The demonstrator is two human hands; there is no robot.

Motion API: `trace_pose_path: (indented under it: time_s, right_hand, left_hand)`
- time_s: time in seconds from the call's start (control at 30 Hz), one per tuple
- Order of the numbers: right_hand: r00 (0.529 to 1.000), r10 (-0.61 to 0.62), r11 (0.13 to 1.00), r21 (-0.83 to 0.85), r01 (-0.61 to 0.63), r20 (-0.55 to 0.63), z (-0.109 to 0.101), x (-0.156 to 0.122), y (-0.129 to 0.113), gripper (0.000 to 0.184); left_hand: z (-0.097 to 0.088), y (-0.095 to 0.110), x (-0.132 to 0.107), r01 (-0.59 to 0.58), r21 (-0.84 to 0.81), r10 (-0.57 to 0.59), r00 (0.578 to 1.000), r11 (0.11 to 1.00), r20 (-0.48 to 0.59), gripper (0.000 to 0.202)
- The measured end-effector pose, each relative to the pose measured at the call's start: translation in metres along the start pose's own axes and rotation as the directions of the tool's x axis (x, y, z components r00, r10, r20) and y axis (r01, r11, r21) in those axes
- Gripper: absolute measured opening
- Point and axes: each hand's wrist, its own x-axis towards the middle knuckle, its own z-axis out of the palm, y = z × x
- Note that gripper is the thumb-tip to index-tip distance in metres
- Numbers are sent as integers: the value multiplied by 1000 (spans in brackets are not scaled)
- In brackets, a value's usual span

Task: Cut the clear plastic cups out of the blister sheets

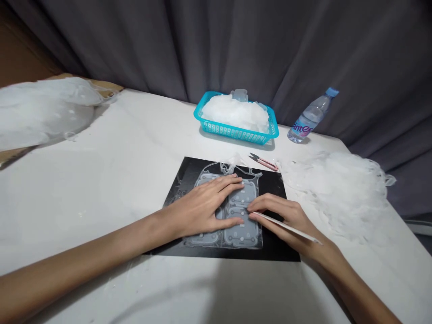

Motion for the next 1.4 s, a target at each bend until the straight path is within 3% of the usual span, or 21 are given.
trace_pose_path:
  time_s: [0.27, 0.57, 0.67, 0.83, 1.1, 1.23, 1.4]
  right_hand:
    - [1000, -3, 999, -34, 3, 4, 2, 1, -4, 17]
    - [986, -159, 969, -181, 167, 55, 1, 3, -1, 20]
    - [989, -129, 957, -251, 145, 79, -6, 0, -6, 21]
    - [997, -49, 986, -156, 57, 51, -13, -4, -13, 19]
    - [990, -99, 978, -176, 116, 102, -6, 0, -2, 18]
    - [968, -233, 915, -317, 249, 89, 0, 0, 6, 18]
    - [888, -455, 716, -566, 410, 67, 12, 0, 19, 17]
  left_hand:
    - [3, 3, -1, 25, 30, -25, 1000, 999, -11, 76]
    - [0, 2, 1, 33, 42, -33, 999, 999, -4, 79]
    - [1, 1, 0, 37, 49, -37, 999, 998, -10, 79]
    - [2, 0, 0, 28, 72, -26, 999, 997, -28, 79]
    - [7, -3, -1, 16, 108, -8, 998, 994, -69, 82]
    - [9, -4, -1, 12, 103, -5, 998, 995, -68, 79]
    - [9, -3, 0, 13, 113, -9, 999, 994, -35, 81]
